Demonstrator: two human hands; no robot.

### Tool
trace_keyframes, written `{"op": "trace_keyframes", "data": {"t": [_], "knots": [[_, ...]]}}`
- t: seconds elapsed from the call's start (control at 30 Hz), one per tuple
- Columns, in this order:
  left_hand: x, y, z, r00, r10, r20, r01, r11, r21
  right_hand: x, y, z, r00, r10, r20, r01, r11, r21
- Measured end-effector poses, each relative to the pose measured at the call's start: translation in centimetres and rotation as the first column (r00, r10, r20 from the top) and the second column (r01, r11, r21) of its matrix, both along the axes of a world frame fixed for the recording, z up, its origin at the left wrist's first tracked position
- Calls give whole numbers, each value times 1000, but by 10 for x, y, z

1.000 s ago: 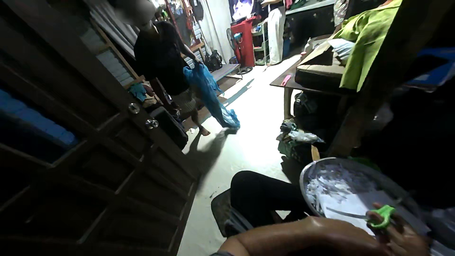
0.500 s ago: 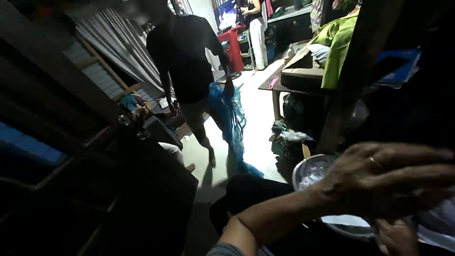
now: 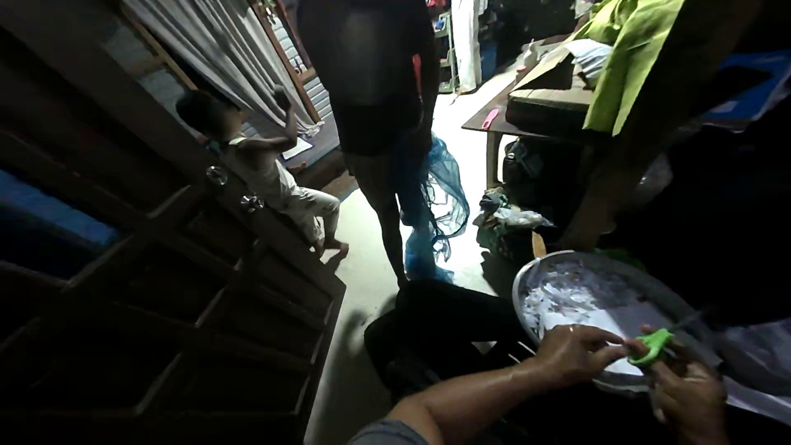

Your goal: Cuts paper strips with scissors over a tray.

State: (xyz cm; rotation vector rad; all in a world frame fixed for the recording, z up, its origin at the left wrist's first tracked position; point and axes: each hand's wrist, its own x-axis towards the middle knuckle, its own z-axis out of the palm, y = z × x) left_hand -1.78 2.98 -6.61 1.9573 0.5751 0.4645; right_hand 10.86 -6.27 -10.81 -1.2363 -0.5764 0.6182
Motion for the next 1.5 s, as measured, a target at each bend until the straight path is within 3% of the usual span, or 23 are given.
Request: {"op": "trace_keyframes", "data": {"t": [0.3, 0.47, 0.63, 0.8, 0.97, 1.5], "knots": [[-6, 10, -10, 996, 14, -93, -25, 993, -112, 0, 5, -4, 1000, 9, -14, -9, 1000, -7], [-9, 7, -12, 1000, 19, -11, -20, 995, -98, 4, 5, -10, 999, -4, -33, 4, 1000, 0], [-9, 4, -15, 999, 26, -32, -32, 980, -198, -1, 4, -1, 1000, -8, -29, 7, 1000, -27], [-12, 4, -19, 999, 25, -21, -29, 986, -164, -1, 3, -4, 1000, -8, -28, 8, 1000, -25], [-15, 6, -11, 993, -4, -119, -19, 982, -189, 0, 2, -7, 999, -21, -39, 20, 1000, -16], [-14, 7, -12, 992, 15, -122, -41, 976, -215, -6, 7, -8, 1000, -26, 7, 26, 1000, 7]]}}
